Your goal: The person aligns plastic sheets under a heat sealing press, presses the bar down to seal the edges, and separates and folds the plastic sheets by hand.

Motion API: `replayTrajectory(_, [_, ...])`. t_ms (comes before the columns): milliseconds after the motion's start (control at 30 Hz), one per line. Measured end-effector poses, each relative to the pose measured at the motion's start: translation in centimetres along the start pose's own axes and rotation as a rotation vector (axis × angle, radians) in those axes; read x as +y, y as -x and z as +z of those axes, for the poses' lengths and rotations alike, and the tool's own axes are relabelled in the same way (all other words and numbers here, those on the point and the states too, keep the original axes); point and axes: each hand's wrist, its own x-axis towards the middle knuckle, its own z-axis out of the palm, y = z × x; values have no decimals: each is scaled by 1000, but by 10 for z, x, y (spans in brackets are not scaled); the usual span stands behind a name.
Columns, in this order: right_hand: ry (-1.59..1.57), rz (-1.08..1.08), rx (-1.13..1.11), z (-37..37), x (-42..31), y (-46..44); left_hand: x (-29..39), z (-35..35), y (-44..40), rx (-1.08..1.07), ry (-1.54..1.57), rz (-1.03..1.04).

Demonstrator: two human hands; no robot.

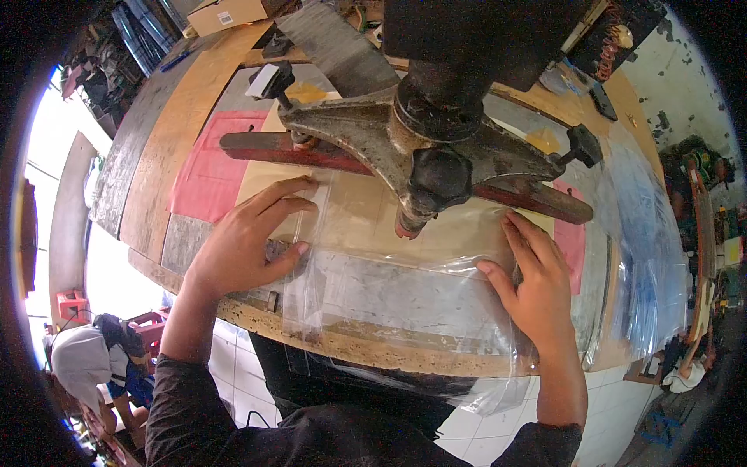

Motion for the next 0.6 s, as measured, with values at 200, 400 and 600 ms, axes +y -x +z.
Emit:
replayTrajectory(200, [-3, 3, 21, 0, -1, -1, 2, 0, -3, 15, -51, 21])
replayTrajectory(400, [35, -6, 35, -3, 0, 0, 1, 5, -7, 6, -126, 105])
replayTrajectory(600, [-4, -46, 46, -2, 4, 2, 4, 6, -10, -6, -112, 81])
